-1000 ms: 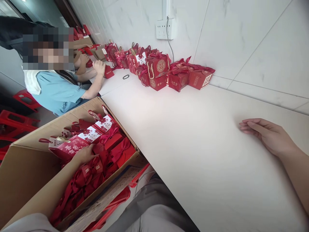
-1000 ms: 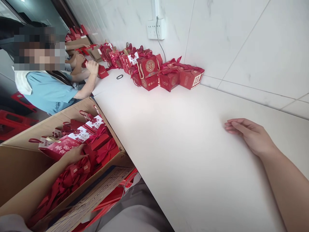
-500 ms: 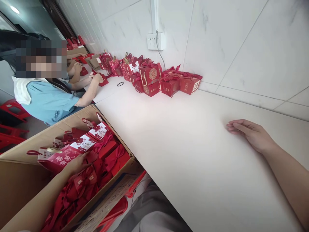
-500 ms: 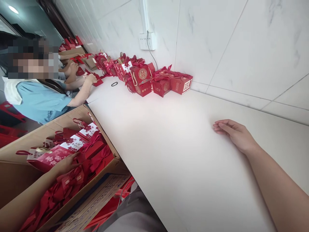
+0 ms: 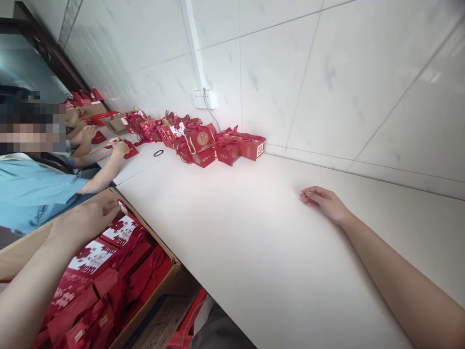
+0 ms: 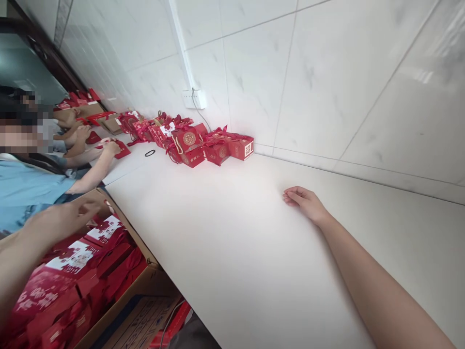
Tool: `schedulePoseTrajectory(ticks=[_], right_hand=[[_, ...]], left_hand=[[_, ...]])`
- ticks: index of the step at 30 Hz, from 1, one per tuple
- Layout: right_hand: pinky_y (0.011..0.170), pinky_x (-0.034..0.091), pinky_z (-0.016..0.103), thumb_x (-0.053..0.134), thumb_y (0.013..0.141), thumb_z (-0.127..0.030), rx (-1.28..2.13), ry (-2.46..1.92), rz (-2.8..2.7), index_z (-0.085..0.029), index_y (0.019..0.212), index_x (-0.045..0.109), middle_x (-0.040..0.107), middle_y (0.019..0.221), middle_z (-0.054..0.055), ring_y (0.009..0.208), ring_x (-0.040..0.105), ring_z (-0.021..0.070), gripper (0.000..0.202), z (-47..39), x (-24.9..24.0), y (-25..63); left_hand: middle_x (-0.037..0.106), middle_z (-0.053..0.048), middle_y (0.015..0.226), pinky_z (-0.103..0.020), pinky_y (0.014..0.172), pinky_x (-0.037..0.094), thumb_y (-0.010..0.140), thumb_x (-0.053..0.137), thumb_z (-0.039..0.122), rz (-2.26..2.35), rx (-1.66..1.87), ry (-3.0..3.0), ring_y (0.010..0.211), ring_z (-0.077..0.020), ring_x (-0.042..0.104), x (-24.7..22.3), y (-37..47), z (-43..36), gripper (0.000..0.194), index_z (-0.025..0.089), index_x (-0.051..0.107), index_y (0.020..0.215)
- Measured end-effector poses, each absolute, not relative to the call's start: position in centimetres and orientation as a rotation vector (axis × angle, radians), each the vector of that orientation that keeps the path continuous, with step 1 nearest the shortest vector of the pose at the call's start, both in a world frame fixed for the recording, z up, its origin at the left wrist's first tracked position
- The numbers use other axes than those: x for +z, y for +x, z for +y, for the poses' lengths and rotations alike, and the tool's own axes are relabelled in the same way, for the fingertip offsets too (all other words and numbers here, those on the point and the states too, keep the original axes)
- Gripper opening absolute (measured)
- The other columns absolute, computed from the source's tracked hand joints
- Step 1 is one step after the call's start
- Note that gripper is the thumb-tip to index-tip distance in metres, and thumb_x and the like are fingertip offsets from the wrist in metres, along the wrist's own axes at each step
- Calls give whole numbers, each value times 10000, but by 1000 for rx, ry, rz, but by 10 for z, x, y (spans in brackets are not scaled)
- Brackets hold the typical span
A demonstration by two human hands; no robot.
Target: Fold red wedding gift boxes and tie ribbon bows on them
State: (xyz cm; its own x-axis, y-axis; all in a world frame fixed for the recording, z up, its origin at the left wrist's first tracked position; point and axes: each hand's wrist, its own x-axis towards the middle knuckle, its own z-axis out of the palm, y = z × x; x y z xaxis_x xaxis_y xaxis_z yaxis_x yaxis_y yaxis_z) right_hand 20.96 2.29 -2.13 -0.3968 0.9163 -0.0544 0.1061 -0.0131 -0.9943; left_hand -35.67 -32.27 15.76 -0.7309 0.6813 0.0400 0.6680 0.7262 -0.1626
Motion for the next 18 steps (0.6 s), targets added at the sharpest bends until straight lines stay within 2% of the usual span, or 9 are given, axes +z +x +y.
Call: schedulePoseTrajectory(ticks=[3,6,8,9,11,13,16,18], right_hand=[[874,529,369,730,753,-543,1500,-1057,-1582,-215,916,688,701,1009,76,916,649,213,369,24,-21,208],[853,529,358,730,744,-552,1494,-1047,-1580,-209,901,684,701,990,77,902,650,211,381,24,-19,206],[838,532,356,729,737,-558,1491,-1034,-1582,-209,890,683,702,977,76,887,651,212,384,25,-18,204],[829,534,356,728,736,-559,1490,-1027,-1584,-210,882,683,703,970,75,879,651,212,381,25,-17,204],[818,536,357,723,741,-558,1490,-1014,-1589,-215,872,684,705,963,72,872,651,214,369,25,-17,202],[816,536,359,711,755,-556,1492,-1000,-1592,-220,873,684,705,970,69,879,650,216,357,26,-17,202],[816,534,359,696,774,-546,1501,-983,-1592,-225,886,684,701,982,65,886,648,214,341,27,-16,201],[812,533,360,692,781,-538,1510,-976,-1592,-229,885,686,698,976,62,883,647,213,326,29,-15,201]], left_hand=[[713,-22,973,-396,865,442,863,421,630,-2611,126,-1411,938,-269,632,180,-312,-253,542,270,584,1233],[670,-57,1127,-354,825,448,874,479,573,-2471,29,-1743,934,-240,635,179,-272,-181,491,224,626,1187],[611,-80,1214,-364,857,454,854,535,538,-2387,-56,-1911,960,-246,637,170,-252,-135,471,212,633,1179],[585,-87,1245,-373,895,456,829,573,541,-2376,-133,-1973,1019,-266,627,165,-245,-113,502,213,616,1206],[482,-144,1350,-412,989,436,745,669,577,-2427,-407,-1920,1189,-329,550,155,-236,-74,735,169,504,1334],[329,-216,1453,-466,1098,354,688,721,604,-2439,-766,-1663,1358,-380,382,148,-237,-41,971,99,350,1431],[200,-251,1520,-491,1194,205,703,708,621,-2311,-1169,-1323,1463,-363,171,145,-262,-4,1102,59,174,1488],[140,-267,1547,-506,1200,195,729,668,648,-2348,-1311,-1161,1479,-359,119,144,-290,15,1159,56,44,1506]])
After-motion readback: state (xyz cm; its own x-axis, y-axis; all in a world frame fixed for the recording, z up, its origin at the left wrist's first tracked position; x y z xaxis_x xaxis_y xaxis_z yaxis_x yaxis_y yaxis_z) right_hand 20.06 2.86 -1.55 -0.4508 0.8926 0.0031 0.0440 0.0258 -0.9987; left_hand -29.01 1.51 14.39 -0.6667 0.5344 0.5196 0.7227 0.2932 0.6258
